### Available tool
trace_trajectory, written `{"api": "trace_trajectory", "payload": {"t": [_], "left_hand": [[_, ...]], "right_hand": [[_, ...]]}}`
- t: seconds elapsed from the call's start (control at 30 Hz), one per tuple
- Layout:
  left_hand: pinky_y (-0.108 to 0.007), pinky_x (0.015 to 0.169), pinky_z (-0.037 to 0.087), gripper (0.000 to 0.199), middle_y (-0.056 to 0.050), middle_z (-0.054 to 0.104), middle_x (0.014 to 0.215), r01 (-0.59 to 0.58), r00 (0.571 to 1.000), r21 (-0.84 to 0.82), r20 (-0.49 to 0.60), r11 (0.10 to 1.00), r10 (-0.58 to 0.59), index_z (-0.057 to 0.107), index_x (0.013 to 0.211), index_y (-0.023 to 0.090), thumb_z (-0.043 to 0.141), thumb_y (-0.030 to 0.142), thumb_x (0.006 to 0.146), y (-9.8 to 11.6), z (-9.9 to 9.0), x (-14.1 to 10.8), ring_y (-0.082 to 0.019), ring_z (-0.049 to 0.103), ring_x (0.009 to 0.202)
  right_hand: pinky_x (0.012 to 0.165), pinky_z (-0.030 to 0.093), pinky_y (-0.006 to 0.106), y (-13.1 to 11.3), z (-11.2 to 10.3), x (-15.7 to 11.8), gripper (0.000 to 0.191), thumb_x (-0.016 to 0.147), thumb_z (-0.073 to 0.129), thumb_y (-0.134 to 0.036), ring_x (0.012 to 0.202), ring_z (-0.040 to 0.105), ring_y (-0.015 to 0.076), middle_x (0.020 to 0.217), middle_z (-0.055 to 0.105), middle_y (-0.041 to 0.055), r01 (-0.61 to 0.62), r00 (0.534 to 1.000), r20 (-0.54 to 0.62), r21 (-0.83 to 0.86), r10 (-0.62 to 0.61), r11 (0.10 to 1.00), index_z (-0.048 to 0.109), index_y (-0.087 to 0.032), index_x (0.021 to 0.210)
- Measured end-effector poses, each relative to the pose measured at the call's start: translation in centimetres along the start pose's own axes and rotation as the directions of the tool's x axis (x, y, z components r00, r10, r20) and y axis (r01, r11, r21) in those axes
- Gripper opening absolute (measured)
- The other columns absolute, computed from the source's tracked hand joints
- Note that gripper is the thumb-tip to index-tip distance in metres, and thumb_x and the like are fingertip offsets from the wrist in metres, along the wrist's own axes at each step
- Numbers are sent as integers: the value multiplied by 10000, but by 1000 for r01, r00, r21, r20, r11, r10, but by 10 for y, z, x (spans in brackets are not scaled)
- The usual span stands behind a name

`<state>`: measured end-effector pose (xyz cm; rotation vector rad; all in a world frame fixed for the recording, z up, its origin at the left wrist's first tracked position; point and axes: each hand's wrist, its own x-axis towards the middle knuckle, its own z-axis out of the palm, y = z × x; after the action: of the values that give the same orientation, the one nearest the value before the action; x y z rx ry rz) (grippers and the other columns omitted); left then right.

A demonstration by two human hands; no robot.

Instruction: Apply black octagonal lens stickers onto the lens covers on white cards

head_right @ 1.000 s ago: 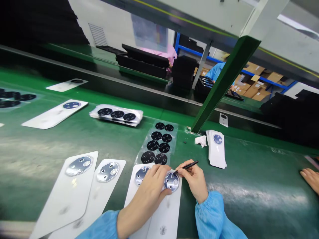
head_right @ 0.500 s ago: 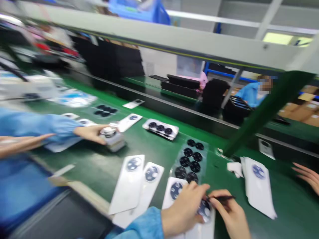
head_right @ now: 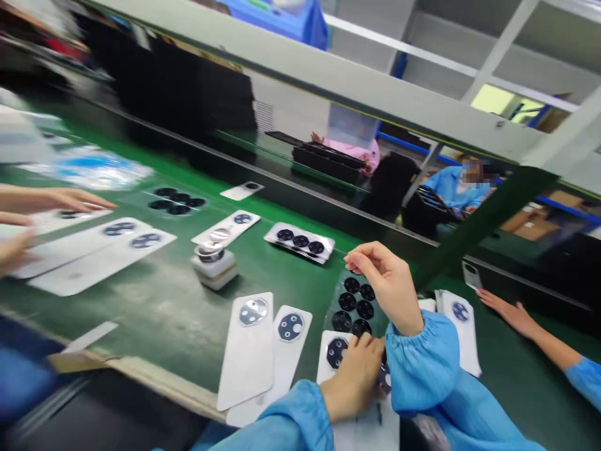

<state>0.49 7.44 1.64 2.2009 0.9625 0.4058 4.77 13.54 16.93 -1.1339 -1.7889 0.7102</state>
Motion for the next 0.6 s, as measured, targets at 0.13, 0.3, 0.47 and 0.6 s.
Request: {"api": "trace_trajectory", "payload": {"t": [0.13, 0.3, 0.47, 0.6], "left_hand": [[-447, 923, 323, 783, -135, 486, 1264, 1, 1000, -4, -20, 1000, -1, 288, 1351, 119, 697, 192, 689, 2, -1, -2, -301, 409, 1080], [-420, 901, 335, 584, -101, 532, 1201, -18, 998, -5, -53, 1000, 18, 415, 1262, 134, 647, 186, 729, 7, -7, -8, -279, 432, 1051], [-425, 895, 332, 550, -88, 493, 1259, -38, 997, -14, -72, 999, 37, 449, 1233, 168, 649, 182, 721, 5, -8, -7, -284, 426, 1067], [-454, 931, 338, 761, -158, 483, 1278, -41, 997, -17, -62, 999, 40, 321, 1360, 90, 686, 156, 697, 7, -7, -7, -314, 416, 1123]], "right_hand": [[707, 477, 291, 21, -50, -49, 181, 793, 663, -374, 818, 605, 190, 941, 656, 28, -145, 969, 165, -230, 186, 962, 693, -246, 918], [649, 469, 296, 62, -61, -113, 323, 638, 802, -308, 758, 542, 185, 917, 585, 26, -219, 909, 262, -362, 324, 906, 683, -266, 934], [647, 451, 298, 75, -42, -133, 102, 801, 655, -334, 764, 534, 184, 898, 555, 43, -186, 955, 168, -307, 245, 933, 695, -252, 846], [644, 475, 295, 79, -49, -129, 187, 759, 698, -388, 743, 568, 187, 854, 608, 43, -297, 950, -140, -132, 279, 946, 678, -206, 795]]}}
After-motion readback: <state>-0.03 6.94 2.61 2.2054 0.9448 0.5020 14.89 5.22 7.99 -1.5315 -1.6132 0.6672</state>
